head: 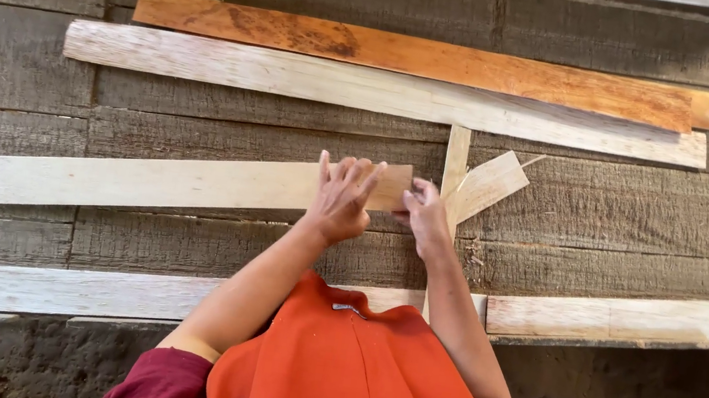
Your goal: The person uses a red utility knife to cut and trim thin wooden planks on a wooden workbench. They repeatedly position planks, score and slice them, then set the cut pieces aside among other wood scraps.
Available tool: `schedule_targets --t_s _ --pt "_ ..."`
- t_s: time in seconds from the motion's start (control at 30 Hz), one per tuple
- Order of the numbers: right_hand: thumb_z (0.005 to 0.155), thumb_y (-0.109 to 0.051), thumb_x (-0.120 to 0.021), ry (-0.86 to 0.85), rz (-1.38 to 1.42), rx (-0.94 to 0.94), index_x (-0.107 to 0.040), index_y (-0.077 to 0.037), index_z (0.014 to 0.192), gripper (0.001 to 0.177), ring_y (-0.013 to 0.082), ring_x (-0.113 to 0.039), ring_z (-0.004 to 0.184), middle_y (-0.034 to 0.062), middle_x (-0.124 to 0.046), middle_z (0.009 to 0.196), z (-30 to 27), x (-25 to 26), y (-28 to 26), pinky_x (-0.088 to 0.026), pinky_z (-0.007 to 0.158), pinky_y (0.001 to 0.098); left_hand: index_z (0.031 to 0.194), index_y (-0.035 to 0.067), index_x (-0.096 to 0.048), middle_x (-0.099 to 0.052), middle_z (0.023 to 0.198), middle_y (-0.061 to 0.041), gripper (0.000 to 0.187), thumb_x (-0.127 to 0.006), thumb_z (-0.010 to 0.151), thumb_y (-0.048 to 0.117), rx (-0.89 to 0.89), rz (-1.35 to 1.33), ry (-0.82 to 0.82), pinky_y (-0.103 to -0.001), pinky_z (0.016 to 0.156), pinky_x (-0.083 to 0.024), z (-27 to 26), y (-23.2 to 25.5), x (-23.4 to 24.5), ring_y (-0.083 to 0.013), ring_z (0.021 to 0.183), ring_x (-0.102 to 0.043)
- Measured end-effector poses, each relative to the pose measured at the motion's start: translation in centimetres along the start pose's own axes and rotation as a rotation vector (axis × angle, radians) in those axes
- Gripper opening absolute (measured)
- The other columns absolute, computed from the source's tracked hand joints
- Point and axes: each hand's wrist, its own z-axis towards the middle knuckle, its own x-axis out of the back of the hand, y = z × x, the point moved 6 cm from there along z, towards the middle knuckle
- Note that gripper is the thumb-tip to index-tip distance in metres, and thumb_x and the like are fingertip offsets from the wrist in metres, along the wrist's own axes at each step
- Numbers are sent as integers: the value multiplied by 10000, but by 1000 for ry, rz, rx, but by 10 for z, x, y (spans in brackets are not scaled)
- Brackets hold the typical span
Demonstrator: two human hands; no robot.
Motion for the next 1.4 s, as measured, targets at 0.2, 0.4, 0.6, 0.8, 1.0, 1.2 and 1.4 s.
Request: schedule_targets --t_s 0.2,0.4,0.6,0.8,1.0,1.2,1.4 --pt "971 -110 -544 20 322 -37 -480 -40 1363 403 360 -587 1095 161 -469 1275 40 43 7 -630 838 540 1077 178 -738 -619 1084 -82 202 -635 912 232 -236 36 385 -441 877 -535 -30 30 3 -317 1146 -588" --pt "964 -105 -565 77 379 75 -571 -124 1286 323 362 -651 1023 105 -546 1198 62 87 -37 -651 799 526 1083 292 -787 -775 974 22 262 -741 867 432 653 -915 149 -409 773 -632 -50 -19 -49 -189 942 -741" --pt "979 -147 -578 113 430 116 -583 -154 1329 349 354 -681 1029 116 -609 1226 97 117 -53 -658 807 515 1141 22 -515 -598 1070 -77 315 -687 886 91 715 -1950 518 -449 742 -662 -6 -43 -15 -338 915 -740" --pt "987 -162 -633 259 598 135 -599 -173 1247 262 366 -700 971 133 -595 1170 145 110 -71 -661 831 532 1223 -50 -473 -660 1034 -138 296 -594 1020 129 658 -1994 611 -428 812 -668 70 -68 11 -298 935 -763" --pt "1016 -166 -622 350 479 186 -584 -141 1255 243 302 -720 860 108 -602 1101 206 85 -104 -664 791 500 1241 -40 -475 -624 1041 -111 266 -552 1041 117 668 -1921 610 -454 835 -656 151 -137 -16 -299 934 -760" --pt "981 -42 -565 340 313 197 -529 -66 1408 429 216 -681 726 121 -564 996 280 53 -128 -664 647 369 1142 -4 -455 -688 936 -171 222 -552 1050 174 806 -1900 548 -443 802 -659 211 -171 9 -321 848 -773" --pt "939 -19 -641 389 314 194 -564 -21 1340 409 265 -718 683 178 -603 988 352 38 -121 -679 624 417 1471 -55 -336 -473 1345 -250 571 -583 1035 217 965 -1787 510 -486 772 -670 250 -209 11 -351 840 -775"
